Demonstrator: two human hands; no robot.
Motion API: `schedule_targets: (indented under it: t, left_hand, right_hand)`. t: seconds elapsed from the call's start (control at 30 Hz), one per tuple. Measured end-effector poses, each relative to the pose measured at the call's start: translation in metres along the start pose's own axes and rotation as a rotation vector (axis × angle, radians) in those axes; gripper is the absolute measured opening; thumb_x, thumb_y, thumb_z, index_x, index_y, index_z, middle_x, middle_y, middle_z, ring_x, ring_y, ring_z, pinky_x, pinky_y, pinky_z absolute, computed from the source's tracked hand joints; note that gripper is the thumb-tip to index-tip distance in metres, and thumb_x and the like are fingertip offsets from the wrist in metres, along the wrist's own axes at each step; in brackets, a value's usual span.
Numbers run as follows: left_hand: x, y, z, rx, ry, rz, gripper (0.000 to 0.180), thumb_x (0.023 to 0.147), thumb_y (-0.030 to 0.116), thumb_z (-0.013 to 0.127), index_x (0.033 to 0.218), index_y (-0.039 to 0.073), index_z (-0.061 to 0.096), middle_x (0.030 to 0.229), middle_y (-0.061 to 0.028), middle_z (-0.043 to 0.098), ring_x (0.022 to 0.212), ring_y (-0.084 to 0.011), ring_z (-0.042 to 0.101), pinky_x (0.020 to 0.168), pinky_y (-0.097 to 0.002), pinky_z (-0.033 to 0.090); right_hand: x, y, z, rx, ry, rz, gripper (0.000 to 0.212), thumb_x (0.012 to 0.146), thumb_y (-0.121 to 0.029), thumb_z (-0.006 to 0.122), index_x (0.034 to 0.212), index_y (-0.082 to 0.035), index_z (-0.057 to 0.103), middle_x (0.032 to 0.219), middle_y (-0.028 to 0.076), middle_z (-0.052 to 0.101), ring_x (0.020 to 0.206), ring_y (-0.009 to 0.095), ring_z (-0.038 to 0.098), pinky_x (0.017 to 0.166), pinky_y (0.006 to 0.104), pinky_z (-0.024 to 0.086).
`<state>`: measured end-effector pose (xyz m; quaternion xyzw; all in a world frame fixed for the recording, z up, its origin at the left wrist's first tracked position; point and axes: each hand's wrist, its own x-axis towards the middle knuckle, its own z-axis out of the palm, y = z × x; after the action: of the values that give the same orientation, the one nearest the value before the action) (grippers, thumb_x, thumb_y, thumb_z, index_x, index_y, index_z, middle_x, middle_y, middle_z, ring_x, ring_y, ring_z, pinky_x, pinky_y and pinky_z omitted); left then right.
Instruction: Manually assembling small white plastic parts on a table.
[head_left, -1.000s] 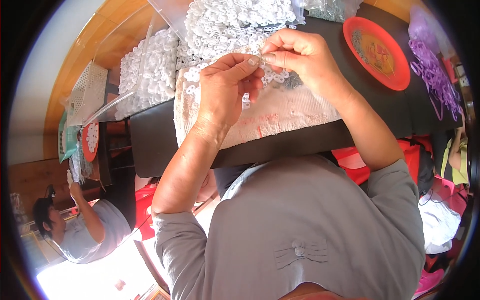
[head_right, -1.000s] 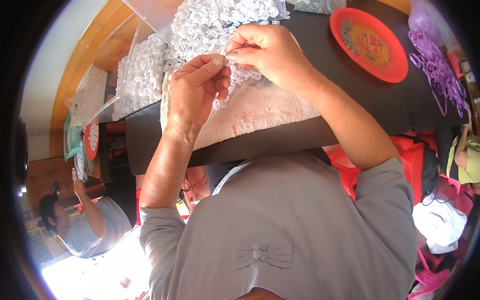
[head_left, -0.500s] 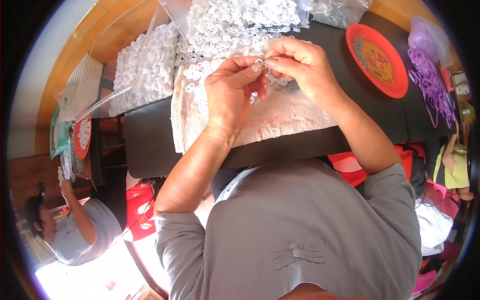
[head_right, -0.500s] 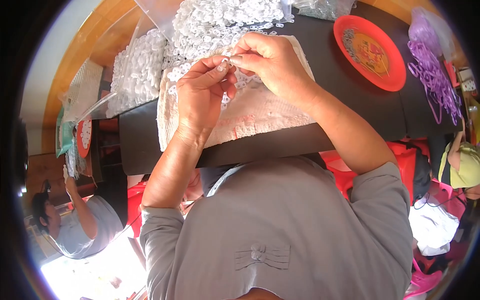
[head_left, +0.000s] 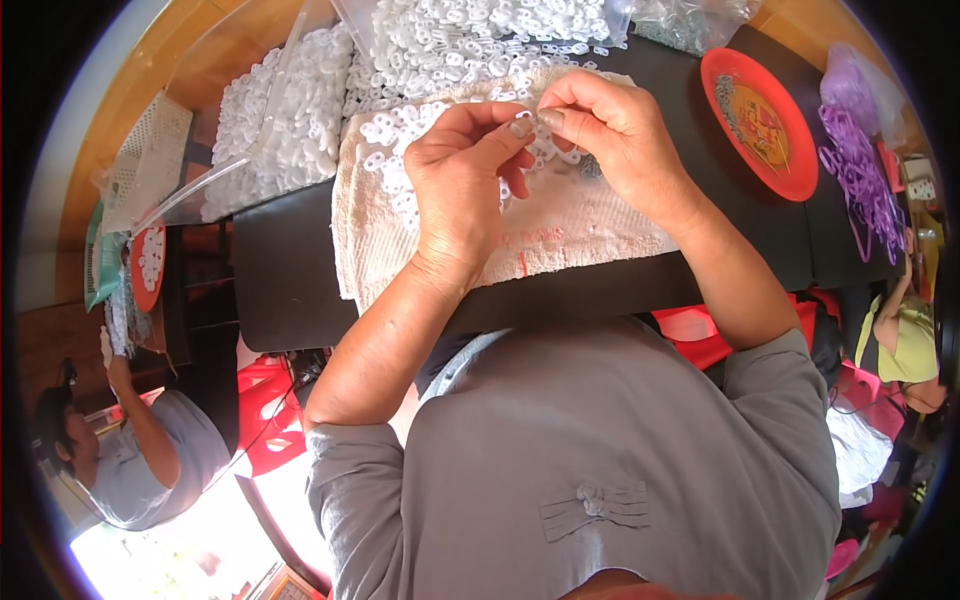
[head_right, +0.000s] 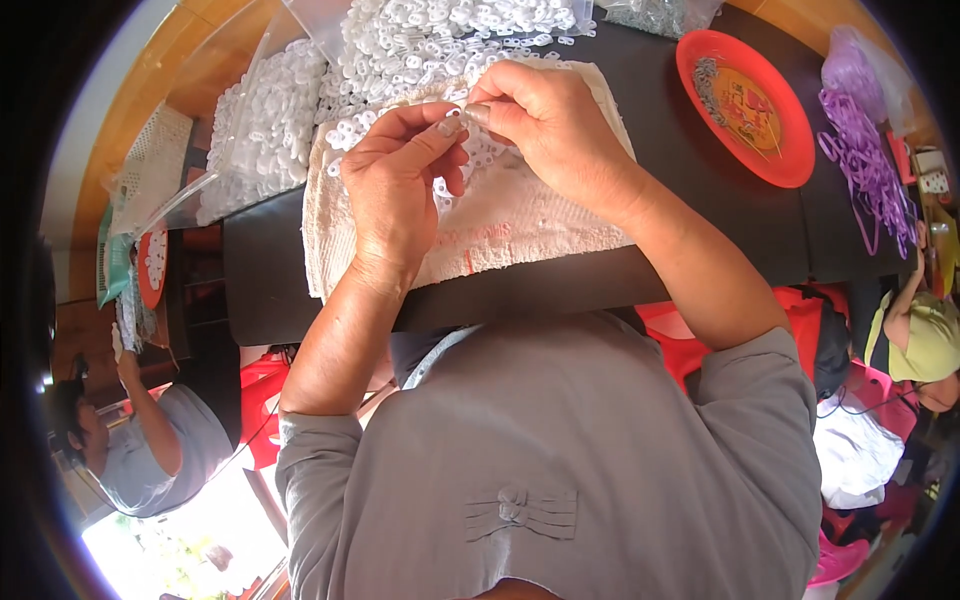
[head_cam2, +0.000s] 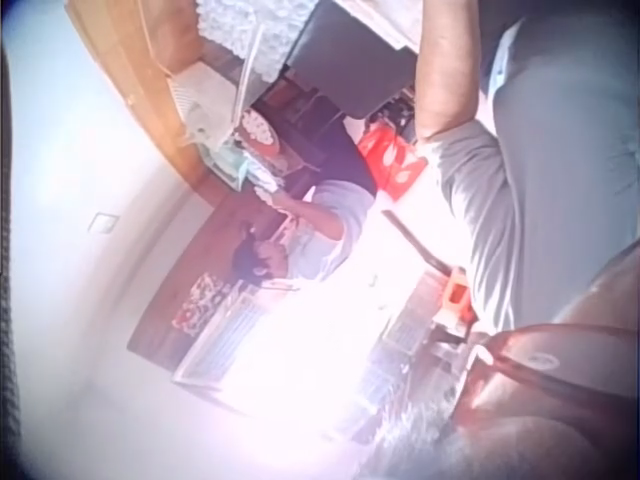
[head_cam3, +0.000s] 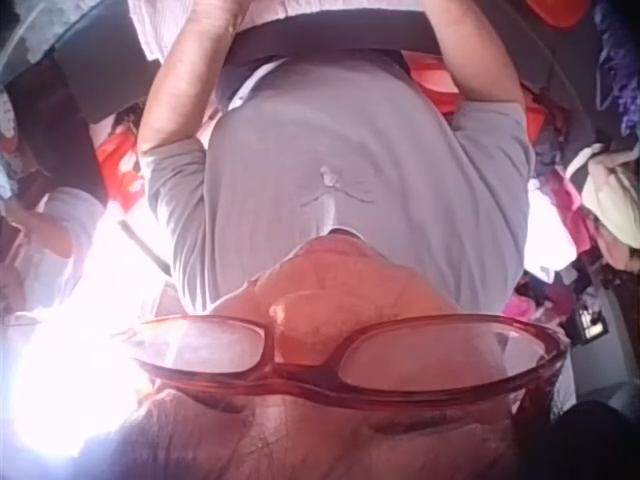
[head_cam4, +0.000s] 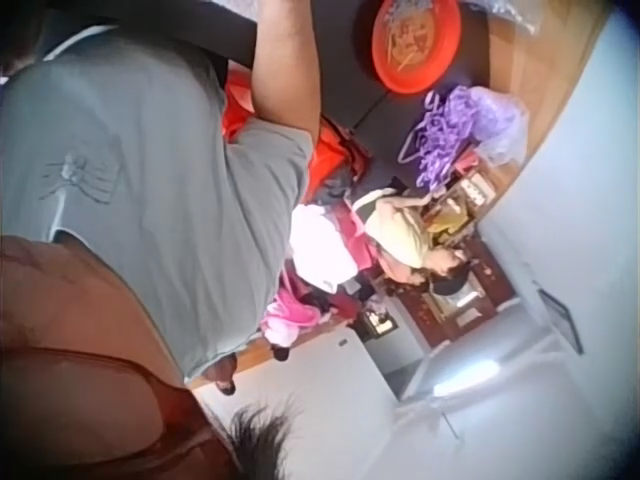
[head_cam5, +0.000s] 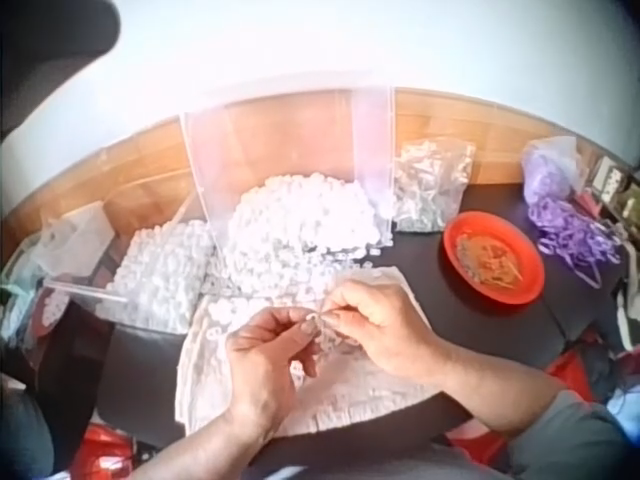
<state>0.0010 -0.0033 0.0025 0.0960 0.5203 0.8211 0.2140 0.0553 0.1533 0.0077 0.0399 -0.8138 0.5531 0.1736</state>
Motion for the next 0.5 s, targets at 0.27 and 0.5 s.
schedule_targets:
  t: [0.27,0.5]
  left_hand:
    - [-0.006,0.000,0.003,0.084,0.035,0.032,0.005,0.085,-0.004,0.063,0.090,-0.004,0.063,0.072,-0.0074,0.063,0.055,-0.0092,0.055,0.045,-0.0221,0.042]
    - [-0.006,-0.003,-0.001,0.068,0.075,0.060,0.004,0.083,-0.006,0.063,0.085,-0.004,0.061,0.071,-0.0078,0.063,0.054,-0.0091,0.053,0.043,-0.0219,0.039]
  right_hand:
    - [-0.004,0.001,0.005,-0.119,0.017,-0.076,0.005,0.092,-0.002,0.057,0.089,0.001,0.060,0.074,0.001,0.057,0.067,0.007,0.052,0.060,0.0221,0.043]
    - [-0.006,0.001,0.022,0.075,0.054,0.113,0.008,0.093,-0.004,0.056,0.090,0.000,0.062,0.076,-0.003,0.057,0.068,0.004,0.051,0.061,0.0207,0.043]
